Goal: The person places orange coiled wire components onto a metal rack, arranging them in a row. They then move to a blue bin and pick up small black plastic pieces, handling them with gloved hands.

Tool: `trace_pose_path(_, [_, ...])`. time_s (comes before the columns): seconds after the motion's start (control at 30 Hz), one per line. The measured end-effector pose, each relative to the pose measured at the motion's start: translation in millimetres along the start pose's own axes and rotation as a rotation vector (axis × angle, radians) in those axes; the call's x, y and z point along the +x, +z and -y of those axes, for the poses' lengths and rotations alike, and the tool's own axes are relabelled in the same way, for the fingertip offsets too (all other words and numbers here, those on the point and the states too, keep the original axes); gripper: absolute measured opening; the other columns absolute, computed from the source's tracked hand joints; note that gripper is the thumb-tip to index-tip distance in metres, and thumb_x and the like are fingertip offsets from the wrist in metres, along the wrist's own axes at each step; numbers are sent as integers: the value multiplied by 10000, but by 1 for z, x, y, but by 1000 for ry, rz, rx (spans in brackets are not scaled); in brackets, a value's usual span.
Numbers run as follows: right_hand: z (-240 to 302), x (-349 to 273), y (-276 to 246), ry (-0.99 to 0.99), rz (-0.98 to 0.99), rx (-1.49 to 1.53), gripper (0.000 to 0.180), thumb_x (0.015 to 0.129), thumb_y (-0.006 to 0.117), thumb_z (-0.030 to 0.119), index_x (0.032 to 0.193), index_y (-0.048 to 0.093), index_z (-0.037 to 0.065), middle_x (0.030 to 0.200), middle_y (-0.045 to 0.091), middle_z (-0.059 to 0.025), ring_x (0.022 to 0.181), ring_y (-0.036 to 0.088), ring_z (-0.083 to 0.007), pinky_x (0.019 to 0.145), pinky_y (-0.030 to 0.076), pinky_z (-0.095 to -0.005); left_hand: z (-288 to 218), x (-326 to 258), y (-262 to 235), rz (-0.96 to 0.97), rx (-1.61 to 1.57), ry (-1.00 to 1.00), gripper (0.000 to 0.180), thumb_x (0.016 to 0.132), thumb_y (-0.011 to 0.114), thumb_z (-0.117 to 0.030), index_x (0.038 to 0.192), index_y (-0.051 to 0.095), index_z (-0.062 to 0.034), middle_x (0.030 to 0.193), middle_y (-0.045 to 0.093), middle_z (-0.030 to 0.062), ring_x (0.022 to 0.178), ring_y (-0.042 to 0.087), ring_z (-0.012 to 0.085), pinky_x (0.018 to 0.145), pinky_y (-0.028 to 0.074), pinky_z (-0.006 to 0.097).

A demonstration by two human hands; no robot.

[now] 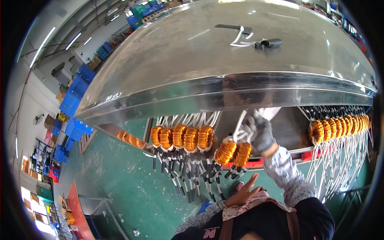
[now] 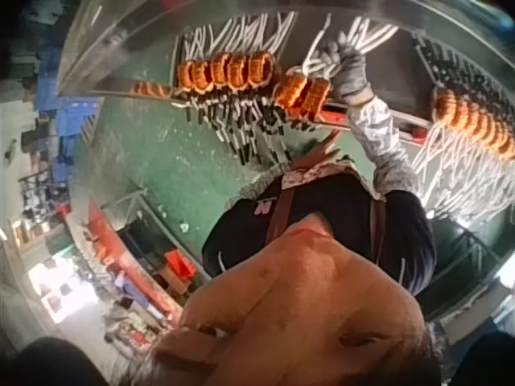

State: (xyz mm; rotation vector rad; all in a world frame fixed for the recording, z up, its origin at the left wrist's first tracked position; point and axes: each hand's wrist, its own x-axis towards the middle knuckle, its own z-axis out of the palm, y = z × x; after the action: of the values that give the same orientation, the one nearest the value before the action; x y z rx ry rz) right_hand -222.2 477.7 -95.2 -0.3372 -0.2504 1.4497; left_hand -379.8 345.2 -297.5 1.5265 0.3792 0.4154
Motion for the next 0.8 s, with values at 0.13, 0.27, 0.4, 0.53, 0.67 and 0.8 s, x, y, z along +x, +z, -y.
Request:
trace_pose_path(0.13, [23,-86,10,-205,56,-14,158,908,523,263,866,539,112,592,405,6,529,386,-149,552,381,-283,-36,23,29,77,-199,-140,621,951,467,-268,1441,155,-48,1508,61,180,1394,75,272,1112,125,368])
trace_pose_path(0.27, [55,-163,10,-437,-9,3,293,947,456,320,732,462,122,532,345,25,462,336,-131,522,352,-268,-19,21,62,305,-98,-95,675,925,511,-279,1442,144,-47,1504,67,178,1388,91,264,1108,135,366])
trace_pose_path(0.4, [102,-240,-25,-588,21,91,378,962,420,315,622,362,158,497,274,43,467,273,-102,512,310,-259,-62,10,76,501,-210,-117,721,901,549,-282,1443,136,-47,1498,83,179,1381,111,257,1102,147,360])
trace_pose_path(0.53, [135,-304,-65,-875,63,134,362,971,419,282,636,368,154,497,240,51,453,248,-78,477,269,-233,-112,24,86,562,-193,-1,767,878,588,-284,1444,128,-47,1493,98,180,1373,131,249,1097,159,354])
trace_pose_path(0.67, [135,-326,-82,-1097,-360,-92,305,968,426,258,1188,382,51,838,489,-54,765,458,-125,728,403,-271,-160,61,93,471,-168,319,814,854,626,-287,1444,120,-46,1487,114,180,1366,151,241,1092,172,349])
trace_pose_path(0.8, [112,-292,-38,-1151,-394,-254,590,888,573,190,1404,309,77,1407,358,-130,1075,546,-237,934,441,-372,-201,116,75,196,-158,734,862,830,664,-290,1445,112,-46,1481,129,181,1359,171,234,1087,184,343])
